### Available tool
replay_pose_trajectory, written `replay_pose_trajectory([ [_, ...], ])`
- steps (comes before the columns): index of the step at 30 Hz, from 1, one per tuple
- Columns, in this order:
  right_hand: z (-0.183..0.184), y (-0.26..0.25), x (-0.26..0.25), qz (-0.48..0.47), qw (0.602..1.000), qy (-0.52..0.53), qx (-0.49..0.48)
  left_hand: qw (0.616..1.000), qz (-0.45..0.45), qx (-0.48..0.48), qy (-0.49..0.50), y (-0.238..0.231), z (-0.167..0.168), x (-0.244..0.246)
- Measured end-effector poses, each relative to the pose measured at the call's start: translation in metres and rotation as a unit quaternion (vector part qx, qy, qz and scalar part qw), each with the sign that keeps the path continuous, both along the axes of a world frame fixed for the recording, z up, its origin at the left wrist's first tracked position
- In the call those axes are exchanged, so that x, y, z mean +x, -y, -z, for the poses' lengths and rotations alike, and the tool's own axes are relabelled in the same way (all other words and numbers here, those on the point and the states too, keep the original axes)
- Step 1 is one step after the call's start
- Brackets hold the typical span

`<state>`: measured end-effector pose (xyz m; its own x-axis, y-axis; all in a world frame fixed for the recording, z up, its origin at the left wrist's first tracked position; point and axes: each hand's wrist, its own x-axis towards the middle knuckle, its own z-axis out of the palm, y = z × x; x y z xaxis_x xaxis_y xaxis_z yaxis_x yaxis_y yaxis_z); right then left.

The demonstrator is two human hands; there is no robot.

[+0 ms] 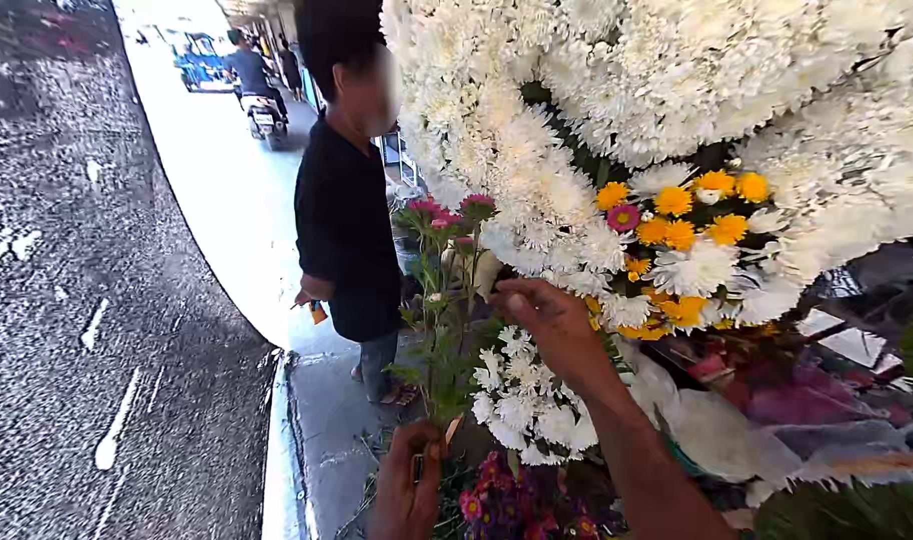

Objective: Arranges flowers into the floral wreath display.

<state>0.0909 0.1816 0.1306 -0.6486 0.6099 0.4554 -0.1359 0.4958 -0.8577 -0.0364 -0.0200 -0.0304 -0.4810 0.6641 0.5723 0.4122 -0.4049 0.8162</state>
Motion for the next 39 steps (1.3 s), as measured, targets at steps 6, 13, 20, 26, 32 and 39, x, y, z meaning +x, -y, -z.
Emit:
replay_pose_trajectory([
  [6,0.005,-0.007,-0.014,-0.028,0.983,-0.069,-0.165,0.998,-0.033,-0.021,-0.055,-0.005,0.006,0.012],
  [13,0.033,-0.009,0.001,-0.031,0.974,-0.105,-0.197,0.993,-0.104,-0.050,-0.031,-0.011,0.002,0.018],
  [20,0.033,-0.027,0.024,-0.142,0.987,-0.001,-0.074,0.982,-0.106,-0.115,-0.109,-0.011,-0.001,0.032],
  [26,0.030,-0.031,0.031,-0.085,0.993,0.073,-0.038,0.970,-0.115,-0.165,-0.136,-0.004,-0.013,0.049],
  [32,0.021,-0.013,0.046,0.000,0.967,0.224,0.119,0.967,-0.078,-0.177,-0.164,0.004,-0.023,0.050],
  [39,0.050,-0.042,0.108,0.164,0.956,0.200,0.140,0.964,-0.117,-0.182,-0.155,0.039,-0.021,0.003],
])
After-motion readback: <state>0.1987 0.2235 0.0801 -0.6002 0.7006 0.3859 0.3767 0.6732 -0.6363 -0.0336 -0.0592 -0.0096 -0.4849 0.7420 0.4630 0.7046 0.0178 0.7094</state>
